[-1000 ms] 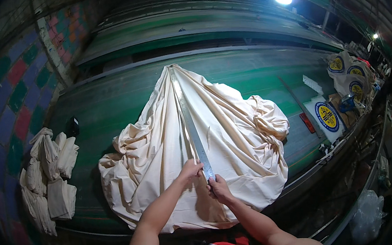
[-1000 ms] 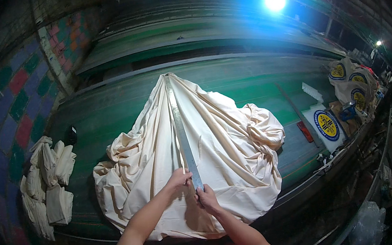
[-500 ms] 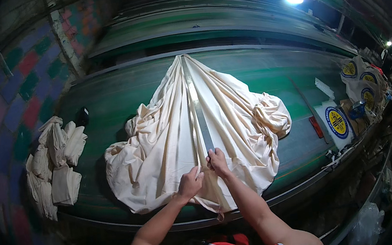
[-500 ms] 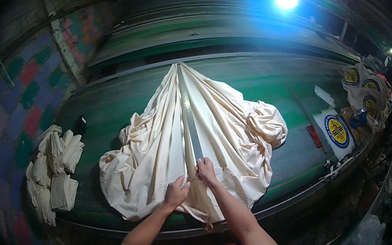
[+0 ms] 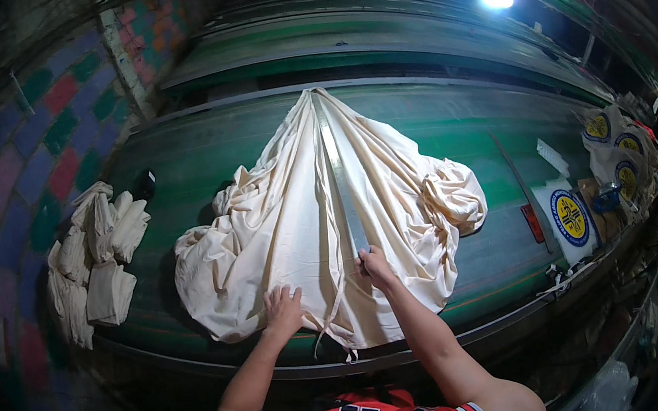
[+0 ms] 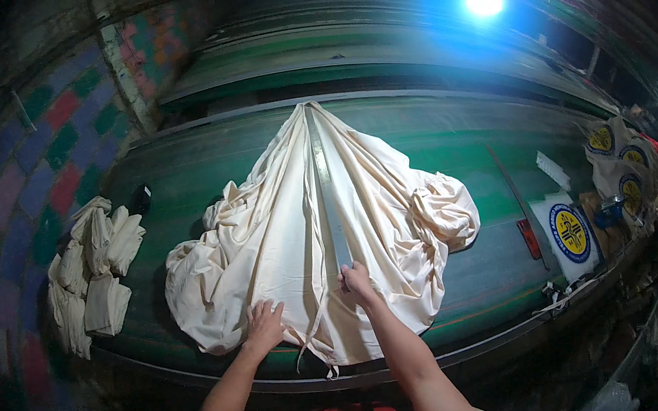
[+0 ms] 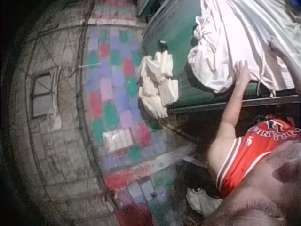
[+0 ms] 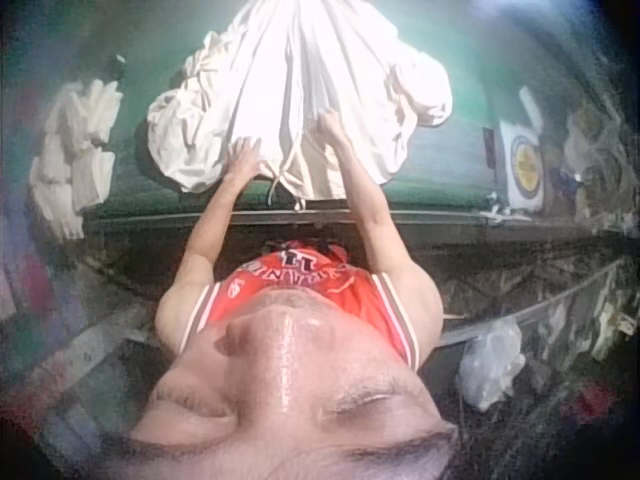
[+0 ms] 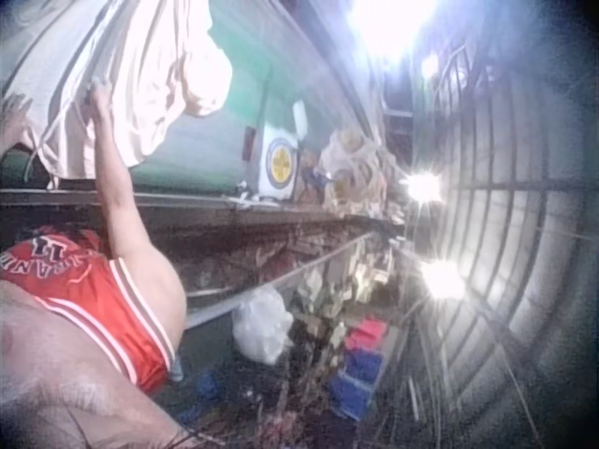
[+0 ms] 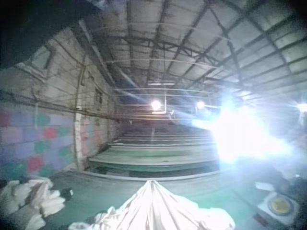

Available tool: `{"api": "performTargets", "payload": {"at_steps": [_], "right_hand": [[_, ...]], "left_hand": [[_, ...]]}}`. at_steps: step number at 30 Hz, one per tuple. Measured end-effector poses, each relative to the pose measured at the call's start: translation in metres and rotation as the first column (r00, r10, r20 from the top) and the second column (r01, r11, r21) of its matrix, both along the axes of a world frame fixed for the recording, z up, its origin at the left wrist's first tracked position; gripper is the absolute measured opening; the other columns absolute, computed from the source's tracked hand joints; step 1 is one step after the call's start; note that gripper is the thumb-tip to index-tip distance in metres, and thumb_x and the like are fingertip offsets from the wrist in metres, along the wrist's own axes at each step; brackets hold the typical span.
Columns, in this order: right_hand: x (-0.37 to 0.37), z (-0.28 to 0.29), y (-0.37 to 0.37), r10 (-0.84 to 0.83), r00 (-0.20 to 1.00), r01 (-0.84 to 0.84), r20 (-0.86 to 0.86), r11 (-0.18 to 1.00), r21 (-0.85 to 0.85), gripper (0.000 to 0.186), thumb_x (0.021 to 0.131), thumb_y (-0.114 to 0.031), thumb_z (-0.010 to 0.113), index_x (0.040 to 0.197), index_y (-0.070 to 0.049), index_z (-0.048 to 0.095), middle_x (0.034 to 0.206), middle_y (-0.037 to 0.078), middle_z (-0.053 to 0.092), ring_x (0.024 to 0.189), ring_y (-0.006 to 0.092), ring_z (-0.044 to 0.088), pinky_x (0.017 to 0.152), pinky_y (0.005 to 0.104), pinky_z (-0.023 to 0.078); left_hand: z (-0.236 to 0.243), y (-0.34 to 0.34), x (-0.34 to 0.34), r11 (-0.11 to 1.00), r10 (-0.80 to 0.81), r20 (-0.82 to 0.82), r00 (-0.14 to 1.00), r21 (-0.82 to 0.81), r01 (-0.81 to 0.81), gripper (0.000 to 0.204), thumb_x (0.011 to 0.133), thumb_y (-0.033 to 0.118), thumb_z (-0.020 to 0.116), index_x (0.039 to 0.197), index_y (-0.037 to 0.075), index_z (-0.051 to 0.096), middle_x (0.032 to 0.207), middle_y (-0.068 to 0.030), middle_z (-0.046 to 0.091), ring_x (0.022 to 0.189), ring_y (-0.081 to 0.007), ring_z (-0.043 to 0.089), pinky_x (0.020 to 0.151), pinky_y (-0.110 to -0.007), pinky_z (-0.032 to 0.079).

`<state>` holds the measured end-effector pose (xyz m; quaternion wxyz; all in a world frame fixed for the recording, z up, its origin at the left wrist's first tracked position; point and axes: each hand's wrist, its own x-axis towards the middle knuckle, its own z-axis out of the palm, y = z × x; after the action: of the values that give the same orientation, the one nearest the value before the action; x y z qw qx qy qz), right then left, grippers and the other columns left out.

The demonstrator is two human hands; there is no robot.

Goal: The person unfolds a large piece of off-white fabric on a green worktable, smooths it out, and uses a long metal ruler to guide a straight cut through the fabric with a knife. The cut fabric remains on the table.

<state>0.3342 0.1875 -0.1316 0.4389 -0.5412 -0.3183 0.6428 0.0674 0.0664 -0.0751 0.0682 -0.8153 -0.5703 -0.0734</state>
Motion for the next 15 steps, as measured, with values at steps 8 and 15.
{"api": "performTargets", "payload": {"at_steps": [8,15], "right_hand": [[0.005,0.017,-0.100,-0.048,0.986,0.012,0.162,0.976,0.219,0.024,0.103,-0.027,0.050,0.090,-0.007,0.043,0.064,0.002,0.050,0.042,0.0116,0.046,0.035,0.0273,0.037],[-0.004,0.016,-0.158,0.112,0.986,-0.109,-0.126,0.993,0.034,0.019,0.103,-0.023,0.050,0.097,-0.006,0.044,0.068,0.005,0.053,0.049,0.0144,0.054,0.043,0.0296,0.046]], "left_hand": [[-0.002,0.016,-0.016,0.821,0.335,0.425,0.841,-0.569,-0.039,0.027,0.089,0.020,0.061,0.105,0.000,0.069,0.100,-0.0268,0.067,0.098,-0.0427,0.064,0.086,-0.049,0.050],[0.002,0.088,-0.049,0.957,0.251,0.601,0.759,-0.035,-0.288,0.013,0.086,0.012,0.060,0.083,0.000,0.066,0.092,-0.0201,0.066,0.091,-0.0394,0.063,0.082,-0.047,0.049]]}}
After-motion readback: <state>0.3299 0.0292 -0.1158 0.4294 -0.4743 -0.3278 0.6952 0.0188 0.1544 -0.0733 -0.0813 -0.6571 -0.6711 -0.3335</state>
